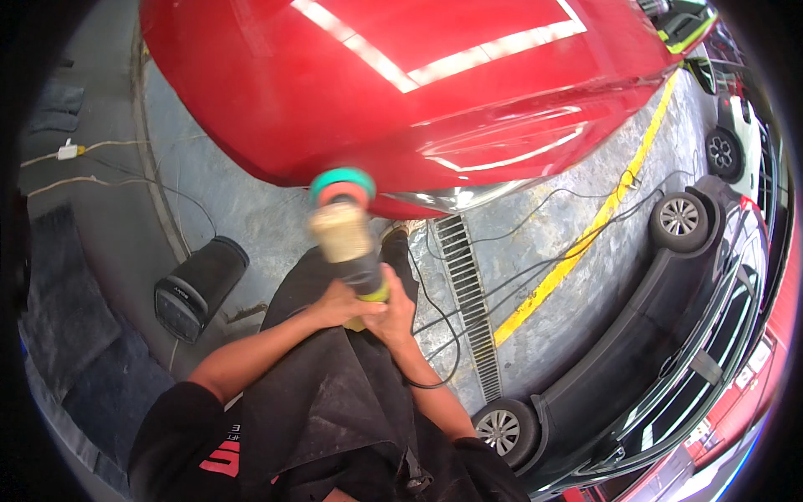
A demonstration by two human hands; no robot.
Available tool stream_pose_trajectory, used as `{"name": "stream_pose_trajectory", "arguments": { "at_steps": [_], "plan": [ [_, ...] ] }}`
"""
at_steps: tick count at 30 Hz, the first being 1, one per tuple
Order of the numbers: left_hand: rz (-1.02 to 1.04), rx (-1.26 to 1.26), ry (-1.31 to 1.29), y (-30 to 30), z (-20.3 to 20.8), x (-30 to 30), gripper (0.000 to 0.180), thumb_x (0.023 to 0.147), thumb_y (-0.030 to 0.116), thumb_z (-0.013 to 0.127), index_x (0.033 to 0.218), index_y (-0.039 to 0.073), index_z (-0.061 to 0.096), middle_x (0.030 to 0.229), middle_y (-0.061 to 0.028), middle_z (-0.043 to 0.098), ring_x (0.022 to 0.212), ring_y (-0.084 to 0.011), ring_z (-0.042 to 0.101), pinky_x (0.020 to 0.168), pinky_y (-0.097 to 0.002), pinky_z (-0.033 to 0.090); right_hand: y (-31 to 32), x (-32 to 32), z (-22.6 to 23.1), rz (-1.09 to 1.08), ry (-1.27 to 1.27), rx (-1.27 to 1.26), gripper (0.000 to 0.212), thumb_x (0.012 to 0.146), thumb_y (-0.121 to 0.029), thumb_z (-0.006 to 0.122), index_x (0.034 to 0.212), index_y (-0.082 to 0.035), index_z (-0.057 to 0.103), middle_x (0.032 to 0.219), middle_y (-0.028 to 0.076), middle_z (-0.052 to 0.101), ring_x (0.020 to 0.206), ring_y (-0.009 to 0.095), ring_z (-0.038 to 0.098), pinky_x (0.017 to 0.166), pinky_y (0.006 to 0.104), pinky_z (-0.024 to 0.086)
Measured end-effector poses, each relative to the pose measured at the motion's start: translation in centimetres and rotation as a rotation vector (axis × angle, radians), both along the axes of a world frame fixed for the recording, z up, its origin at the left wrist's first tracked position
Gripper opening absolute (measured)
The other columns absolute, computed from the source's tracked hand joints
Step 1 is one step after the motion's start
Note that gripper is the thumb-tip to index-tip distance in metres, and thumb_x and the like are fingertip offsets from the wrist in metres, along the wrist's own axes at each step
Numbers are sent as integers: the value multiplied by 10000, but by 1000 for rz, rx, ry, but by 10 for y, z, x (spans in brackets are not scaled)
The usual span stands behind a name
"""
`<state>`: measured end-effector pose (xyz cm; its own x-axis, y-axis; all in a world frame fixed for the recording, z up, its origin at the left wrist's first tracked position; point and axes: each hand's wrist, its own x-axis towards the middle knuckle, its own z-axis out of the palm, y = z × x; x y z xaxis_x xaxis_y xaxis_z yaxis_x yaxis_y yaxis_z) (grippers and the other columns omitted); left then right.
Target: The person uses a rotary polisher with a foam pad to buff the hood of a red car. They move the tool in overlapping passes across the hood surface, maintaining steady pressure and coverage throughout the clip.
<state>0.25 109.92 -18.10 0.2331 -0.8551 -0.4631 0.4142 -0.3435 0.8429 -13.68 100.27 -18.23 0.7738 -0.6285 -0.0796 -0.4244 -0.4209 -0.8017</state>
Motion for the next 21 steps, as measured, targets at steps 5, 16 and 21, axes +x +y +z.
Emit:
{"name": "stream_pose_trajectory", "arguments": {
  "at_steps": [5, 16, 21],
  "plan": [
    [208, 99, 150, -7, 18, -15, 702, 819, 345, 910, 1365, 9, 624, 1301, -133, 690, 1234, -261, 654, 1086, -430, 496, -21, 2, 1, 76, -53, -6, 862, 701, -115, 860, 1492, -37, 528, 1159, 186, 714, 981, 404, 732, 805, 446, 605],
    [111, -130, 24, -194, 26, -88, 660, 821, 282, 879, 1353, -5, 615, 1283, -142, 686, 1173, -240, 646, 1066, -386, 493, -164, -109, -16, -253, -84, 368, 856, 813, -230, 867, 1518, 3, 441, 1165, 188, 722, 1009, 312, 742, 904, 411, 585],
    [120, 21, 59, -159, 33, -75, 673, 836, 259, 883, 1387, -2, 598, 1325, -134, 680, 1237, -237, 647, 1084, -402, 498, -184, -69, 28, 178, -38, 92, 889, 778, -197, 870, 1547, -30, 457, 1209, 230, 712, 1068, 409, 736, 926, 449, 588]
  ]
}}
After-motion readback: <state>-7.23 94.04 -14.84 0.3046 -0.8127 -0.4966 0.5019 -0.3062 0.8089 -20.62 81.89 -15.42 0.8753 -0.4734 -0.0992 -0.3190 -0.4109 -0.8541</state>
